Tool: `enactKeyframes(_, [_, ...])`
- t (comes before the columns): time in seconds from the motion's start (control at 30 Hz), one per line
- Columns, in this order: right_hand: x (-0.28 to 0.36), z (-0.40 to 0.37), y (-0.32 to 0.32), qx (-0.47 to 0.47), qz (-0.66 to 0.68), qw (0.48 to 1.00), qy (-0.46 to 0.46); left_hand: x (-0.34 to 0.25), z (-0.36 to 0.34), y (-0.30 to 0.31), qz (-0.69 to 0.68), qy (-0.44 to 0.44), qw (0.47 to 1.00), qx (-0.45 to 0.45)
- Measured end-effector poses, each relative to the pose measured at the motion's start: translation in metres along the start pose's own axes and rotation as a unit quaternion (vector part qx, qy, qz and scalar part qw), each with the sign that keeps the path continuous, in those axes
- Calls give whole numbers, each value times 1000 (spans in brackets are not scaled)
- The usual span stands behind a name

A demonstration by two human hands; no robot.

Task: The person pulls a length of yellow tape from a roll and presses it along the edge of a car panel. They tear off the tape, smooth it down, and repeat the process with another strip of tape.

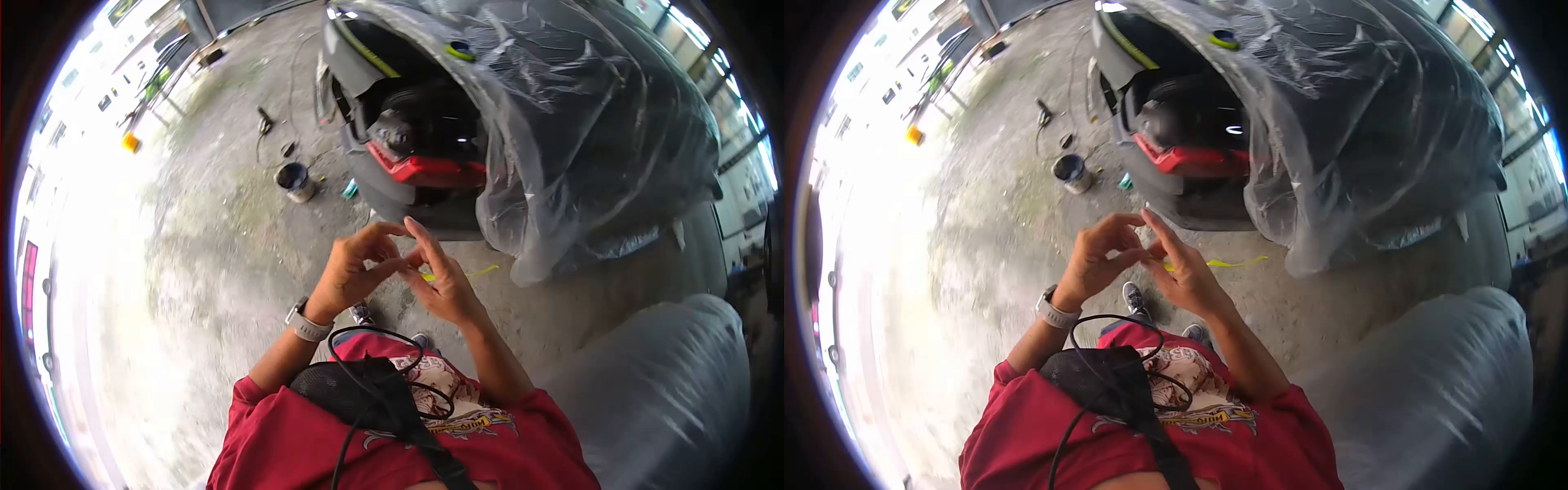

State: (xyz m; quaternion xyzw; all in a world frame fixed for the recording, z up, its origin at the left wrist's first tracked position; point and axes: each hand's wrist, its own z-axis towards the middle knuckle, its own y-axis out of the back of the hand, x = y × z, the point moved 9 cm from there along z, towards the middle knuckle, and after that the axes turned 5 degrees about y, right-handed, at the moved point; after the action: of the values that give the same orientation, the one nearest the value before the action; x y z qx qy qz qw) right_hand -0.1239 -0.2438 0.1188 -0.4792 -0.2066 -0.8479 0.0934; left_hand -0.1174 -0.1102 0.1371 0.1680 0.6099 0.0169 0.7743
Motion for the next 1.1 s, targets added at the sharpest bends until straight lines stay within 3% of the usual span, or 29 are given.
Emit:
enactKeyframes(0.23, [2,5,-75,58,82,995,-7,-1,-78,59,100,19,985,-143])
enactKeyframes(0.37, [3,14,-118,68,116,991,-15,3,-110,91,91,37,974,-203])
enactKeyframes(0.57, [28,25,-184,63,1,996,67,11,-167,157,104,67,960,-252])
enactKeyframes(0.63, [3,22,-200,86,-31,996,19,2,-196,199,58,24,941,-332])
enactKeyframes(0.67, [-12,17,-212,119,47,991,-44,0,-205,212,57,33,946,-317])
enactKeyframes(0.7, [-12,18,-219,125,53,990,-44,-3,-212,221,62,37,944,-323])
enactKeyframes(0.8, [10,26,-234,145,-51,987,51,-6,-225,235,63,75,945,-313])
enactKeyframes(0.93, [40,53,-240,94,-35,985,142,-15,-237,244,72,128,944,-295])
enactKeyframes(1.03, [62,62,-266,118,100,974,165,-24,-239,245,81,141,937,-310])
enactKeyframes(1.1, [63,65,-298,170,287,936,114,-30,-238,247,76,141,930,-332])
